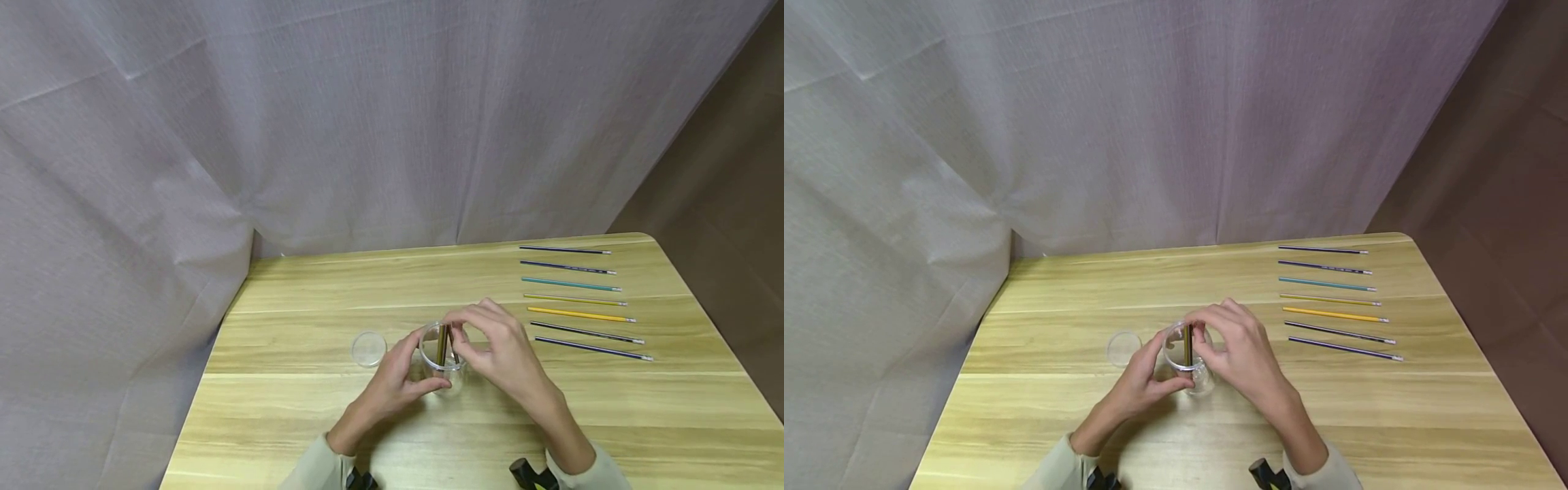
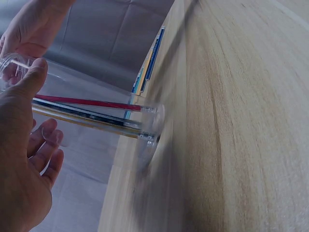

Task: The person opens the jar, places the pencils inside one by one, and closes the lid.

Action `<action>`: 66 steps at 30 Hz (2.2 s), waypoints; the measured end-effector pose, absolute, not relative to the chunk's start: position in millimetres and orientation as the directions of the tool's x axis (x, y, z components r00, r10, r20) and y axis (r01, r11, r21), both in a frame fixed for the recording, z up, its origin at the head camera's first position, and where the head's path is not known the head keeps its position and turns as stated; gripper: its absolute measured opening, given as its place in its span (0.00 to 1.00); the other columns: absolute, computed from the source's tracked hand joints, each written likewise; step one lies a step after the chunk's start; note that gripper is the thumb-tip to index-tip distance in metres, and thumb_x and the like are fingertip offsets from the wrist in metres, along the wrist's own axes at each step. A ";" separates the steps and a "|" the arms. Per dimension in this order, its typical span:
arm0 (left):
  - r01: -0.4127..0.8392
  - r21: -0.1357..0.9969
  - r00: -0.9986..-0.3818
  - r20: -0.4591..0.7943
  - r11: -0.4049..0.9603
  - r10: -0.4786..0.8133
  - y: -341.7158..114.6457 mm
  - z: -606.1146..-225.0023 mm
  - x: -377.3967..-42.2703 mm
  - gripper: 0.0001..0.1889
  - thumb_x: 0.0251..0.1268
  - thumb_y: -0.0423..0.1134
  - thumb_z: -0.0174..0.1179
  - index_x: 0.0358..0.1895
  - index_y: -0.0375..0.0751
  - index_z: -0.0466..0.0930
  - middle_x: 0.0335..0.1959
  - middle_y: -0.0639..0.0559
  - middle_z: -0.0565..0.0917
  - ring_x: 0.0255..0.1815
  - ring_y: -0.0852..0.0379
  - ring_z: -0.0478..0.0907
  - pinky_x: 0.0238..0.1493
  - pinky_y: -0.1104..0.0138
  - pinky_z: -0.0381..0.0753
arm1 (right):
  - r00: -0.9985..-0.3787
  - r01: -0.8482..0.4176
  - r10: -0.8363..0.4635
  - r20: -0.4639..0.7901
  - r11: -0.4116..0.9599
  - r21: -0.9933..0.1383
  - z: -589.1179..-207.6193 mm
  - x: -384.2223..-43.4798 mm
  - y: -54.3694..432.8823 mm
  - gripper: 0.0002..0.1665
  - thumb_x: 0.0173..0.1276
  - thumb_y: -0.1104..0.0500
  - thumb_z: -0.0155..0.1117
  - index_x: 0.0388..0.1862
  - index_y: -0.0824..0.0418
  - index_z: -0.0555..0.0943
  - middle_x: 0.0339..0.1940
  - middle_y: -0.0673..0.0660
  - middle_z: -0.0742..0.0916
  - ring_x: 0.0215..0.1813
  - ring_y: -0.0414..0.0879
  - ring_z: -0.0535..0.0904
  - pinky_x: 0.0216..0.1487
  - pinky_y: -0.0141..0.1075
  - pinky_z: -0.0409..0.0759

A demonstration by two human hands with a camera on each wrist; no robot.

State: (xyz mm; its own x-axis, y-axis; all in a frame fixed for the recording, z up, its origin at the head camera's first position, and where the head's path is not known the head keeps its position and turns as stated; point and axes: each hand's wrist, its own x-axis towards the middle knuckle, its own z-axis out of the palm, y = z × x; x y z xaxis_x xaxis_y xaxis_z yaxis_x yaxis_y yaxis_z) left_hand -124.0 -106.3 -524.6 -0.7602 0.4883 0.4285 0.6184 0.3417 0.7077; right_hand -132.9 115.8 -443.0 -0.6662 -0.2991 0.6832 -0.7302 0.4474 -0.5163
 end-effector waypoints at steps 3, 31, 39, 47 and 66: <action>0.623 0.704 -0.757 0.433 0.341 0.489 -106.1 -523.4 -124.4 0.48 0.57 0.43 0.81 0.80 0.45 0.63 0.70 0.48 0.80 0.70 0.51 0.77 0.74 0.55 0.76 | -0.660 -0.736 -0.303 0.688 0.448 -0.508 -443.4 -132.9 114.8 0.18 0.59 0.74 0.72 0.41 0.54 0.90 0.38 0.44 0.92 0.37 0.42 0.80 0.42 0.21 0.75; 0.630 0.700 -0.752 0.442 0.336 0.489 -105.5 -524.2 -123.8 0.49 0.56 0.42 0.82 0.80 0.44 0.63 0.68 0.46 0.81 0.67 0.45 0.80 0.73 0.55 0.77 | -0.662 -0.701 -0.280 0.696 0.559 -0.442 -444.1 -132.7 118.9 0.14 0.56 0.71 0.80 0.38 0.56 0.90 0.42 0.46 0.90 0.43 0.44 0.85 0.46 0.33 0.86; 0.635 0.701 -0.746 0.447 0.325 0.494 -105.0 -524.3 -124.3 0.49 0.56 0.42 0.82 0.80 0.44 0.63 0.68 0.45 0.81 0.67 0.46 0.80 0.72 0.53 0.79 | -0.687 -0.687 -0.265 0.676 0.541 -0.486 -443.0 -131.4 121.5 0.15 0.56 0.72 0.81 0.38 0.56 0.89 0.41 0.45 0.90 0.44 0.44 0.86 0.53 0.25 0.82; 0.632 0.704 -0.748 0.443 0.325 0.494 -105.0 -524.0 -124.8 0.49 0.56 0.42 0.82 0.80 0.43 0.63 0.67 0.44 0.82 0.66 0.44 0.81 0.72 0.55 0.78 | -0.738 -0.655 -0.265 0.621 0.504 -0.563 -439.6 -128.5 126.6 0.13 0.59 0.72 0.80 0.37 0.57 0.89 0.40 0.45 0.90 0.45 0.44 0.87 0.55 0.21 0.78; 0.636 0.705 -0.744 0.452 0.314 0.492 -105.3 -525.1 -125.1 0.49 0.56 0.41 0.82 0.80 0.43 0.63 0.69 0.45 0.80 0.68 0.43 0.80 0.73 0.54 0.77 | -0.714 -0.660 -0.235 0.659 0.539 -0.523 -442.1 -131.4 128.6 0.17 0.54 0.71 0.84 0.39 0.55 0.91 0.40 0.44 0.91 0.41 0.43 0.86 0.44 0.26 0.82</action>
State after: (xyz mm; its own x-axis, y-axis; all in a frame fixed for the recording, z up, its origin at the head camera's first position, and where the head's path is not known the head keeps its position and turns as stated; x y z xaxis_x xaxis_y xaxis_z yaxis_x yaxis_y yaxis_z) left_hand -125.1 -105.3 -525.1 -0.7444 0.4916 0.4519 0.6356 0.3144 0.7051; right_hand -131.4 128.6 -442.1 -0.7142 -0.2348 0.6594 -0.6601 0.5393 -0.5229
